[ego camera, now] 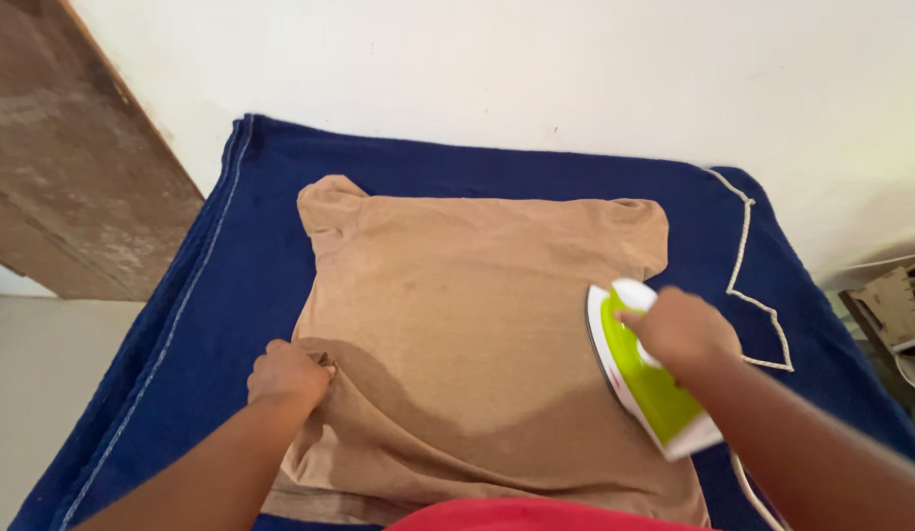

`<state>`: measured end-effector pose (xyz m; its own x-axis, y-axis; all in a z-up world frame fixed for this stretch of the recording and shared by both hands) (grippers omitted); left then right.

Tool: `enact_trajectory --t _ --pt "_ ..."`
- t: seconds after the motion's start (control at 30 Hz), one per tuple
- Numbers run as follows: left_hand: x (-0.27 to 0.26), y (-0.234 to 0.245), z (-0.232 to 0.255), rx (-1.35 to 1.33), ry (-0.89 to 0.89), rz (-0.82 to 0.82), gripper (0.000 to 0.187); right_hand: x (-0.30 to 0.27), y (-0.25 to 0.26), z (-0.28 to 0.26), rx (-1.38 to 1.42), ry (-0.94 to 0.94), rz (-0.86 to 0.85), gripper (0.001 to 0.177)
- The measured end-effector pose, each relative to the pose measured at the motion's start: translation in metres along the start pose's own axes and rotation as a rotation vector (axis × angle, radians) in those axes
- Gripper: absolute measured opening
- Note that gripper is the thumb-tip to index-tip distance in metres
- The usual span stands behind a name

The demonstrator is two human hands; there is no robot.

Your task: The person irons a white shirt, places it on a hanger, then irons a peach-colored shirt and a brown shirt on a blue ironing board. The person uses a green and white iron to smooth the garments.

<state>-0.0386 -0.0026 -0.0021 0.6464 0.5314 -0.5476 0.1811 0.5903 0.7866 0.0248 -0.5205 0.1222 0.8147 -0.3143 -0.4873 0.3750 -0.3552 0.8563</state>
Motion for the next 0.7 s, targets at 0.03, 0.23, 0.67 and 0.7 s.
enact_trajectory --t 0.03,0.23,0.67,0.7 --pt "-0.001 0.001 0.001 -0.019 0.003 -0.004 0.082 0.007 0.008 -0.005 -0.005 0.01 0.005 0.055" --pt "0.004 0.008 0.006 -0.21 -0.049 -0.093 0.051 0.013 0.013 -0.025 -0.152 0.149 0.019 0.059" --pt "0.086 0.023 0.047 -0.147 -0.246 0.034 0.045 0.01 -0.014 -0.032 -0.331 0.115 0.033 0.061" --pt "0.094 0.021 0.049 -0.149 -0.246 0.014 0.04 0.023 -0.005 -0.038 -0.273 0.068 0.033 0.06"
Point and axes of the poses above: each hand's wrist, its own x-axis towards the middle knuckle, its own y-axis out of the back of the hand, z = x × y, the point moved 10 cm from there along x, towards the middle knuckle, and after that the axes turned 11 degrees about -z, right-handed, at the moved point
